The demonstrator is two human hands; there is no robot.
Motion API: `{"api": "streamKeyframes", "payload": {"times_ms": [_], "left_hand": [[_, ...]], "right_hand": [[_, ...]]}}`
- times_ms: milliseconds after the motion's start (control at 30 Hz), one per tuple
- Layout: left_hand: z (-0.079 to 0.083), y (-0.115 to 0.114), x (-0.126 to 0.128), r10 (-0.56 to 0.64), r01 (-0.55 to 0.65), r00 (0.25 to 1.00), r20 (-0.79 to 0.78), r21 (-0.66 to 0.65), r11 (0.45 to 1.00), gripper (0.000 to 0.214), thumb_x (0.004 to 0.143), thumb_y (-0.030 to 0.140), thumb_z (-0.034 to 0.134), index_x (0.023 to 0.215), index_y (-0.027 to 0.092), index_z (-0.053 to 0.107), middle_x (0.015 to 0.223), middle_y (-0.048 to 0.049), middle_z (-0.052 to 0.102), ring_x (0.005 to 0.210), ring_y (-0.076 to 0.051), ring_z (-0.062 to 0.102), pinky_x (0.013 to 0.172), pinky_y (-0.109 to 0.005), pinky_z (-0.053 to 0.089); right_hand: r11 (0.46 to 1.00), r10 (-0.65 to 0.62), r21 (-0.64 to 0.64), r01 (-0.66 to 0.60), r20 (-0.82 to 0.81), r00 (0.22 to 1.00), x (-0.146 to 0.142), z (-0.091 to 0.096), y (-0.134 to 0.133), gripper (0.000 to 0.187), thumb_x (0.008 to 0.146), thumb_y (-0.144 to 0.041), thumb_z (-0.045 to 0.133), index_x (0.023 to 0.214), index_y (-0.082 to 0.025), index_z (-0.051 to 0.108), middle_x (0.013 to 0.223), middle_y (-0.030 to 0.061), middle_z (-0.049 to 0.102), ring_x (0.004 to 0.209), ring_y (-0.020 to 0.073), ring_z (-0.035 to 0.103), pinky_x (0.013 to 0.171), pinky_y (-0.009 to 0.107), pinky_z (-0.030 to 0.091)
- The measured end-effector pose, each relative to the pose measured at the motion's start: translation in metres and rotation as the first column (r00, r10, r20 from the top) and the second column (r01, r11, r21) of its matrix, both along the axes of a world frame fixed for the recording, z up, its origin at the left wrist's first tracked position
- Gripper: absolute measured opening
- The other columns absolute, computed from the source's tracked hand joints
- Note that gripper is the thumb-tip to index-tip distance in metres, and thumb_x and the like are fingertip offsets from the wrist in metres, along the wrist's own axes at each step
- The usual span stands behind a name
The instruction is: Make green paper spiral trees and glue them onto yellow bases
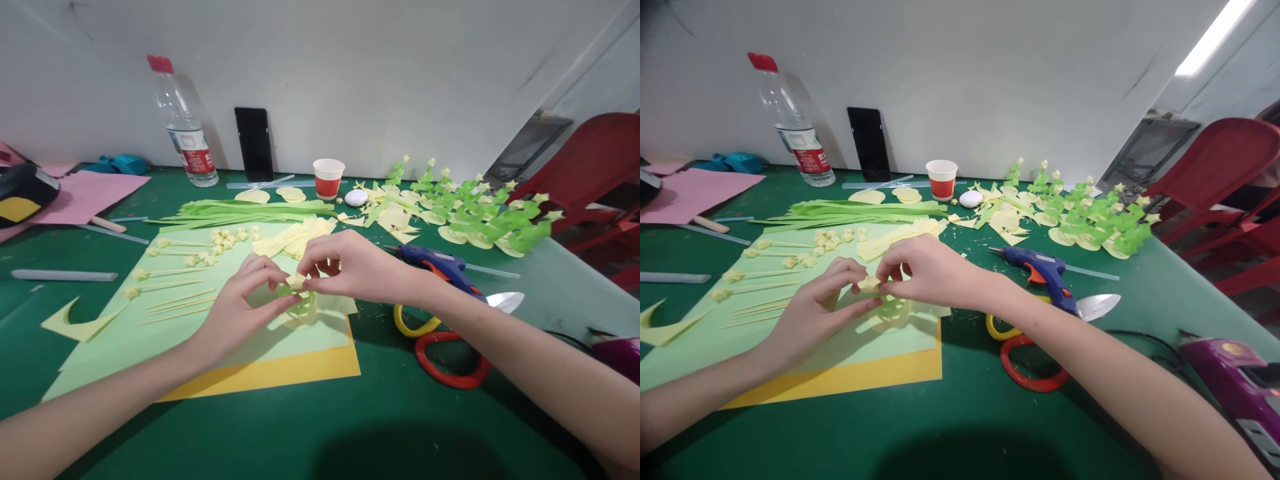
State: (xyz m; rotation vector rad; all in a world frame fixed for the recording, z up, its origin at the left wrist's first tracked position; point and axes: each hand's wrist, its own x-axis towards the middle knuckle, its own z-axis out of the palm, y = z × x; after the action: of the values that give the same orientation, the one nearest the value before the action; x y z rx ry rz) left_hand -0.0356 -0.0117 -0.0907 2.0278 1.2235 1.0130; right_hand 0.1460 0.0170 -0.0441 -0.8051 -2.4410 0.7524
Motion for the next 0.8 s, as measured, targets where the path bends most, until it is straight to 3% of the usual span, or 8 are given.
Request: {"api": "streamKeyframes", "payload": {"times_ms": [300,467,633,800], "left_hand": [[-0.004,0.0,-0.002,-0.01,0.01,0.998,0.065,-0.007,1.0,0.01,0.075,0.031,0.06,0.08,0.025,0.055,0.07,0.0012,0.046,0.076,-0.019,0.048,0.07,-0.033,0.04],[-0.002,-0.002,-0.002,0.062,-0.062,0.995,0.08,-0.003,0.998,0.01,0.086,0.027,0.043,0.079,0.024,0.05,0.079,-0.0008,0.05,0.079,-0.018,0.05,0.074,-0.032,0.041],[-0.001,-0.002,-0.001,0.049,-0.048,0.996,0.073,-0.011,0.999,0.013,0.087,0.026,0.041,0.077,0.024,0.049,0.077,0.0002,0.048,0.078,-0.016,0.048,0.074,-0.03,0.04],[-0.002,-0.002,-0.003,0.041,-0.04,0.998,0.058,-0.013,0.999,0.012,0.087,0.025,0.042,0.077,0.024,0.049,0.077,0.0001,0.049,0.077,-0.016,0.048,0.074,-0.031,0.04]], "right_hand": [[1.0,0.005,0.03,-0.005,-0.008,1.0,0.004,0.005,0.0,0.009,0.075,-0.011,0.057,0.066,-0.013,0.059,0.062,-0.0018,0.054,0.054,0.0061,0.039,0.052,0.021,0.032],[0.99,-0.067,0.121,0.067,-0.004,0.998,0.013,0.014,0.003,0.011,0.077,-0.018,0.059,0.068,-0.012,0.06,0.065,-0.0001,0.057,0.054,0.0062,0.04,0.05,0.022,0.031],[0.965,-0.162,0.206,0.162,-0.02,0.987,0.019,0.018,0.006,0.013,0.076,-0.019,0.06,0.064,-0.014,0.06,0.055,-0.0028,0.05,0.051,0.0061,0.039,0.049,0.023,0.03],[0.966,-0.229,0.123,0.226,0.01,0.973,0.012,0.011,0.006,0.01,0.074,-0.017,0.061,0.066,-0.013,0.063,0.06,-0.0011,0.057,0.051,0.0063,0.041,0.05,0.023,0.031]]}}
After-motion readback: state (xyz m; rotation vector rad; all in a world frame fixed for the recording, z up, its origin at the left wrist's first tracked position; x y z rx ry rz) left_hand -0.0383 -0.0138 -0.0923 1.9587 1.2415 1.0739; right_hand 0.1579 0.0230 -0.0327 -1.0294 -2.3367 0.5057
